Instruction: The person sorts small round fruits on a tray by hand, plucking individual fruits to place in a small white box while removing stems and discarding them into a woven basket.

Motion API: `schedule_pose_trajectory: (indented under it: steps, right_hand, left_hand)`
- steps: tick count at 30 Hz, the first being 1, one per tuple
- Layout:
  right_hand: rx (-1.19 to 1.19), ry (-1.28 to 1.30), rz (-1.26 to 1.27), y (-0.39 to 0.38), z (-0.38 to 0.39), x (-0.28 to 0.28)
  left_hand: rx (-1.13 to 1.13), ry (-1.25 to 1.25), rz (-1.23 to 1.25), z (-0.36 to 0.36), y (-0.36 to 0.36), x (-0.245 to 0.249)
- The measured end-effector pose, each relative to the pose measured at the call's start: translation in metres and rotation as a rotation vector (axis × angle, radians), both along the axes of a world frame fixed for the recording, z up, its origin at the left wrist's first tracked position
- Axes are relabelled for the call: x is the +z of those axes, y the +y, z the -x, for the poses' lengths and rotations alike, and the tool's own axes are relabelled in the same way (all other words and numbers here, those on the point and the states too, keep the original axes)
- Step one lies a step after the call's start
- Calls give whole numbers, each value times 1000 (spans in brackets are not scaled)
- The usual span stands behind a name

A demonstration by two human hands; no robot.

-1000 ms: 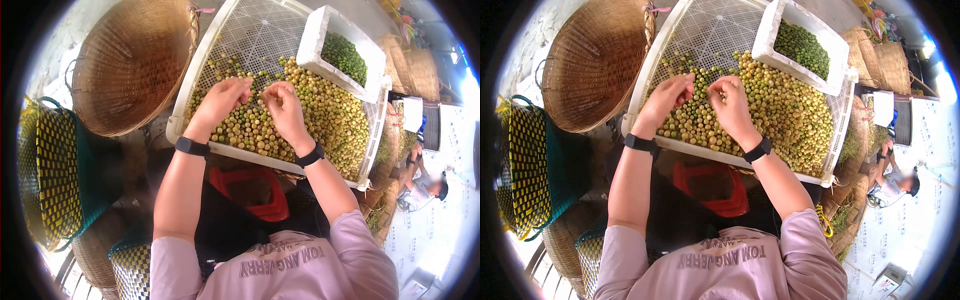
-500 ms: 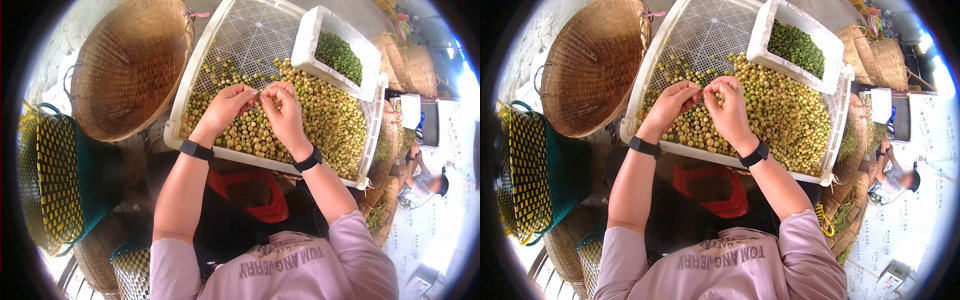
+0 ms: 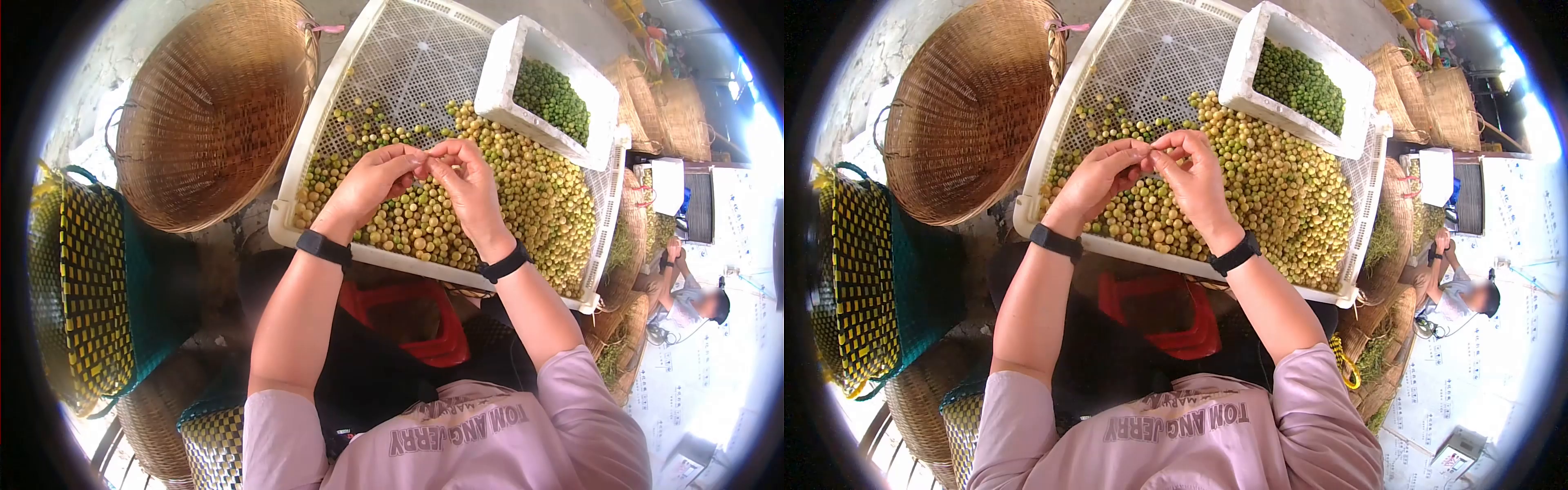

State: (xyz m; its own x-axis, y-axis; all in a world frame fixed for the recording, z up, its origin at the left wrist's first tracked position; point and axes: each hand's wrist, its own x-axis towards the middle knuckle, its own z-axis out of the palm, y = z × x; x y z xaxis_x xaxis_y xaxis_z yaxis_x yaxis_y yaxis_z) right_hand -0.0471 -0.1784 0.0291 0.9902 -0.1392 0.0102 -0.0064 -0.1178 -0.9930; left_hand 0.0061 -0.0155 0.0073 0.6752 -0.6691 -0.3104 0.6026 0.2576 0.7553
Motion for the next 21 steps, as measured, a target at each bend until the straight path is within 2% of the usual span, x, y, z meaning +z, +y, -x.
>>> schedule_pose_trajectory:
  steps: [2, 5, 7, 8, 10, 14, 16, 17, 18, 19, 21]
  right_hand:
    - [12, 39, -81, -1, -1, 1]
    - [41, 22, 32, -5, -1, 5]
    - [93, -50, 271, -8, -1, 12]
    - [92, -50, 272, -9, -1, 15]
    - [137, -120, 454, -10, -1, 20]
    - [138, -188, 490, -10, -2, 25]
    - [36, -301, 569, -22, -11, 34]
    - [-89, -292, 644, -41, -20, 34]
    - [-222, -388, 695, -59, -33, 43]
    - [-373, -484, 931, -95, -47, 43]
    - [-466, -439, 977, -127, -58, 53]
  left_hand:
    - [-13, 4, 1, -1, 1, 1]
    - [-37, -2, -16, -1, 4, 4]
    - [-13, 2, -44, 0, 4, 7]
    - [-15, 2, -43, -1, 4, 5]
    - [-52, -19, 15, -3, 5, -1]
    - [-64, -103, -6, -2, 1, -3]
    - [191, -235, -43, 0, -2, 3]
    - [191, -232, -46, -2, 1, 4]
    - [257, -171, 28, -6, 6, 4]
    - [325, -112, 104, -10, 11, 7]
    - [353, -61, 157, -12, 18, 14]
